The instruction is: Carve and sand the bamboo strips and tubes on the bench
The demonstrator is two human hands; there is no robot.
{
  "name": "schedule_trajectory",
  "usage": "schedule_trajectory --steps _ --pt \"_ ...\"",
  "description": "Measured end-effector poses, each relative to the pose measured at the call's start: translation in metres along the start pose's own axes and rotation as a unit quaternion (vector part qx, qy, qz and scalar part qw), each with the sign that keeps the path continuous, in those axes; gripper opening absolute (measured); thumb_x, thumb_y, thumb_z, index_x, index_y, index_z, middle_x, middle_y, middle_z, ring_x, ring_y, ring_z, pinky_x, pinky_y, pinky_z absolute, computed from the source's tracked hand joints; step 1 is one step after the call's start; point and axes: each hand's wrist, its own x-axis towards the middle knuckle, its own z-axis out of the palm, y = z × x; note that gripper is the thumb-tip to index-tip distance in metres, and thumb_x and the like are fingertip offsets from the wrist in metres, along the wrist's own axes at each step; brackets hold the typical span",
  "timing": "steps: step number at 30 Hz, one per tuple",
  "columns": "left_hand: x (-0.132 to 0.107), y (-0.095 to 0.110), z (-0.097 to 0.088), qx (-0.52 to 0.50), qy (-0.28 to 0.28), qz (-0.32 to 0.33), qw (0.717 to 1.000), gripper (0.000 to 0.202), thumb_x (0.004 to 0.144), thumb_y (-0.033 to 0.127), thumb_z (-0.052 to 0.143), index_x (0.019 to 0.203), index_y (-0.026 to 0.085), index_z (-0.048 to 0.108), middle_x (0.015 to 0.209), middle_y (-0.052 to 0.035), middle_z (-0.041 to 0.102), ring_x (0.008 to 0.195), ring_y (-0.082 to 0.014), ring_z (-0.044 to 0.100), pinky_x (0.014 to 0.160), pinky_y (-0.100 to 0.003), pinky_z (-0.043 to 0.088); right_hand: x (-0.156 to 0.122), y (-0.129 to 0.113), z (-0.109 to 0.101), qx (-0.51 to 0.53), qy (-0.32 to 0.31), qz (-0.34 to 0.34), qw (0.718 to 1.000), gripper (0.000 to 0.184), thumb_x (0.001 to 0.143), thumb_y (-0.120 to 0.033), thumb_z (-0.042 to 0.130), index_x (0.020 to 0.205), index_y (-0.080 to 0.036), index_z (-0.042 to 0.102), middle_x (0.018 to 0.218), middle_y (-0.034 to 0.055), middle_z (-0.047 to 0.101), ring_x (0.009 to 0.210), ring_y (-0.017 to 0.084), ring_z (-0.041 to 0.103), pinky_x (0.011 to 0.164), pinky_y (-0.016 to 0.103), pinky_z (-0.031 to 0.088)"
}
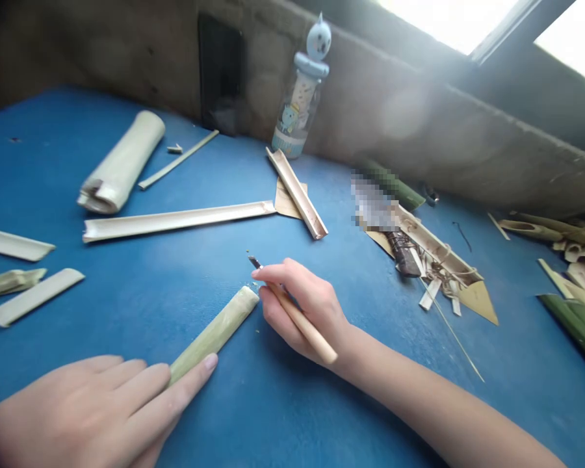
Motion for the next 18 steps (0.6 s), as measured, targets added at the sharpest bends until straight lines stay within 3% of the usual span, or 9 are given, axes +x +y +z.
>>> schedule_trajectory --steps 4,8,10,14,18 --pt "0.018 -0.004 -0.022 -0.002 -0.023 0.056 0.998 0.048 0.095 0.019 0.047 0.142 0.013 0.057 0.080 -0.0010 0.073 0.050 -0.0200 0.060 0.043 -0.039 0.041 0.004 0.022 -0.003 -0.076 -0.025 -0.076 0.994 0.041 0.102 -0.006 0.054 0.138 -0.025 0.061 0.105 0.0065 0.071 0.092 0.018 0.071 0.083 0.032 0.060" --pt "0.022 -0.012 -0.028 -0.051 -0.012 0.068 0.996 0.040 0.104 0.022 0.040 0.141 0.015 0.056 0.078 0.0003 0.072 0.050 -0.0191 0.062 0.044 -0.038 0.042 0.010 0.050 -0.008 -0.132 0.021 -0.037 0.990 0.063 0.099 -0.003 0.046 0.156 -0.028 0.049 0.139 0.0137 0.064 0.129 0.026 0.066 0.105 0.044 0.059" --pt "0.022 -0.015 -0.026 -0.076 0.000 0.067 0.995 0.039 0.106 0.020 0.037 0.140 0.016 0.056 0.076 0.0014 0.072 0.050 -0.0195 0.063 0.045 -0.038 0.040 0.014 0.059 -0.008 -0.146 0.044 -0.016 0.988 0.071 0.093 0.001 0.044 0.159 -0.026 0.047 0.147 0.0167 0.059 0.138 0.029 0.061 0.111 0.050 0.057" --pt "0.025 -0.018 -0.026 -0.074 -0.009 0.072 0.995 0.036 0.106 0.017 0.038 0.134 0.017 0.060 0.077 0.0016 0.075 0.054 -0.0186 0.068 0.047 -0.037 0.041 0.018 0.063 -0.002 -0.157 0.029 -0.037 0.987 0.059 0.088 0.002 0.048 0.135 -0.025 0.071 0.136 0.0127 0.070 0.135 0.032 0.062 0.114 0.055 0.055" --pt "0.035 -0.021 -0.033 -0.062 -0.027 0.030 0.997 0.031 0.106 0.024 0.040 0.120 0.021 0.067 0.078 0.0015 0.076 0.060 -0.0178 0.072 0.052 -0.033 0.046 0.021 0.060 0.002 -0.149 0.034 -0.075 0.985 0.035 0.096 -0.005 0.053 0.110 -0.022 0.080 0.129 0.0128 0.077 0.135 0.033 0.063 0.111 0.056 0.057"
